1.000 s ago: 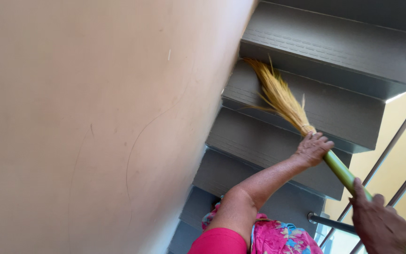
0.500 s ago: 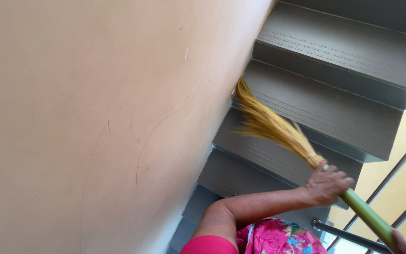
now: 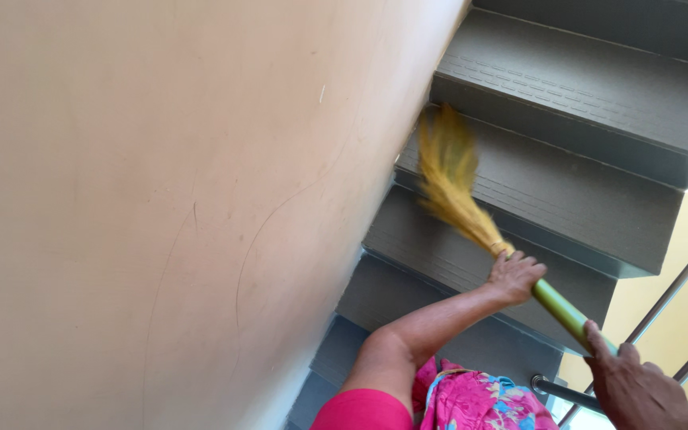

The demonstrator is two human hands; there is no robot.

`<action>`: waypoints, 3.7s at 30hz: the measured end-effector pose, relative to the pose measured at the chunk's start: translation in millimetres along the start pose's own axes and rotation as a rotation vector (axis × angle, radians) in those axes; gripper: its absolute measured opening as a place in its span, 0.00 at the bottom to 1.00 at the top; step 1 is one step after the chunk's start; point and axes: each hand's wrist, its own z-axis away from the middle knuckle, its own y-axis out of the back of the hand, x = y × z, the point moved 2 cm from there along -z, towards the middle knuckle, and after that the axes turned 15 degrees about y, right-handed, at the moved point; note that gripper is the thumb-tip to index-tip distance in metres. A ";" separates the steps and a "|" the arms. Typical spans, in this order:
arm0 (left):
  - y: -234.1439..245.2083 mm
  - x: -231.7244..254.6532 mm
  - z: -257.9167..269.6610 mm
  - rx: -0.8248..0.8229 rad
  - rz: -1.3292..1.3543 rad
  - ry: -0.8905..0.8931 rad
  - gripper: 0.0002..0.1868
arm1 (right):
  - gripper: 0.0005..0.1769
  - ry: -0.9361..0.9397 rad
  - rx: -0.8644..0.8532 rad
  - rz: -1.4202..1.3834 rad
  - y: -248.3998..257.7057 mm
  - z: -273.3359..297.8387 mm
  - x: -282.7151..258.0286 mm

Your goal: The person sweeps the steps of a staircase using a broom, moving from the top toward the bottom.

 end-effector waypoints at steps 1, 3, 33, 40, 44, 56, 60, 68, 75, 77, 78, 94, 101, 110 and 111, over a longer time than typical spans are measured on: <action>6.7 -5.2 15.5 -0.019 -0.020 0.002 0.06 | 0.43 0.027 -0.013 -0.016 -1.6 1.9 -2.9; 26.6 -7.1 48.0 -0.055 -0.059 0.007 0.06 | 0.42 0.057 -0.053 -0.033 -7.3 6.7 -2.4; 24.8 31.4 52.4 -0.036 -0.058 -0.039 0.12 | 0.37 -0.132 0.155 -0.321 28.9 79.1 -36.2; -59.3 130.2 34.4 -0.177 -0.091 -0.294 0.09 | 0.37 -0.368 0.079 -0.405 -48.4 119.7 -24.9; -100.8 197.6 49.0 -0.202 -0.130 -0.492 0.14 | 0.35 -0.599 0.013 -0.418 -128.8 139.1 -32.1; -162.9 262.8 97.0 -0.430 -0.168 -0.746 0.15 | 0.38 -0.708 0.189 -0.516 -232.9 138.5 -46.3; -143.6 227.3 86.2 -0.433 -0.195 -0.686 0.15 | 0.40 -0.689 0.140 -0.468 -232.2 132.5 -68.0; -91.2 118.5 49.0 -0.333 -0.224 -0.435 0.13 | 0.39 -0.407 -0.091 -0.367 -97.4 109.0 -76.1; -19.4 9.2 24.6 -0.135 -0.157 -0.194 0.12 | 0.36 -0.161 0.183 -0.176 11.0 68.1 -90.8; -1.7 -18.2 23.6 -0.072 -0.141 -0.132 0.10 | 0.36 -0.098 0.223 -0.123 26.0 51.1 -93.6; 8.3 -29.8 25.2 -0.065 -0.138 -0.100 0.10 | 0.37 -0.069 0.240 -0.098 34.0 43.3 -95.7; 94.7 23.1 110.7 -0.237 -0.265 -0.141 0.16 | 0.37 0.042 -0.056 -0.158 0.0 67.1 -17.3; 102.9 95.4 134.4 -0.124 -0.278 -0.340 0.12 | 0.37 -0.103 -0.090 -0.173 -42.4 92.7 8.1; 30.5 65.5 46.3 0.043 -0.325 -0.330 0.16 | 0.36 -0.153 0.060 -0.167 -26.4 85.4 -27.8; 25.1 53.7 46.6 -0.013 -0.308 -0.288 0.14 | 0.36 -0.121 0.062 -0.183 -24.9 81.3 -32.1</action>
